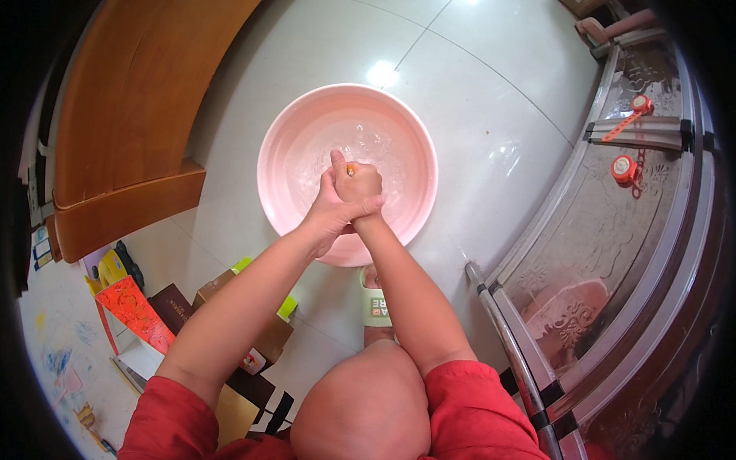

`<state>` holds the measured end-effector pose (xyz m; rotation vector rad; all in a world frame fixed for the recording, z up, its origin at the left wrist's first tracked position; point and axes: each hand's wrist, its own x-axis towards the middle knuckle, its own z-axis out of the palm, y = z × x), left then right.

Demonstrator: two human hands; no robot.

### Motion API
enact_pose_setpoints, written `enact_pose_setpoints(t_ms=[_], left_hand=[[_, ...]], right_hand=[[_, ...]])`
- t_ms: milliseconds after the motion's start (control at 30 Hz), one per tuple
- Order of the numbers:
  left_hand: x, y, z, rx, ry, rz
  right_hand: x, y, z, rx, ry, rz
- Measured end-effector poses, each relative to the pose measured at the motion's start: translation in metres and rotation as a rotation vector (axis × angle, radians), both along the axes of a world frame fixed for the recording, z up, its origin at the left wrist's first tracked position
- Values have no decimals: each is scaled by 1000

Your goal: The person washes a cloth in a basin of water, uses it to wipe several sides of a shoebox, and then places a pair of sneakers into the box.

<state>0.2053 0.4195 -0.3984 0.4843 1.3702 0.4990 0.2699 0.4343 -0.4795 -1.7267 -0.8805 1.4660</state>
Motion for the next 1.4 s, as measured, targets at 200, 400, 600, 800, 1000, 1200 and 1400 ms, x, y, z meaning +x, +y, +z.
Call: enact_pose_setpoints(t_ms=[200,400,600,800,1000,1200,1400], left_hand=[[5,-11,-19,157,176,-32],[7,-16,-22,146,212,-38],[10,-17,-22,66,205,-85],[-55,4,-28,30,-97,43],[-56,7,-18,370,227,-260],[-65,18,-7,440,261,-246],[-65,19,7,350,200,58]], right_hand=[[-3,-8,-6,26,-46,-28],[-6,-13,-20,44,-12,-77],[4,-13,-23,11,18,-106],[31,3,10,-218,819,-44],[30,1,37,-167,899,-25],[41,4,33,-148,949,120],[51,7,38,47,463,187]])
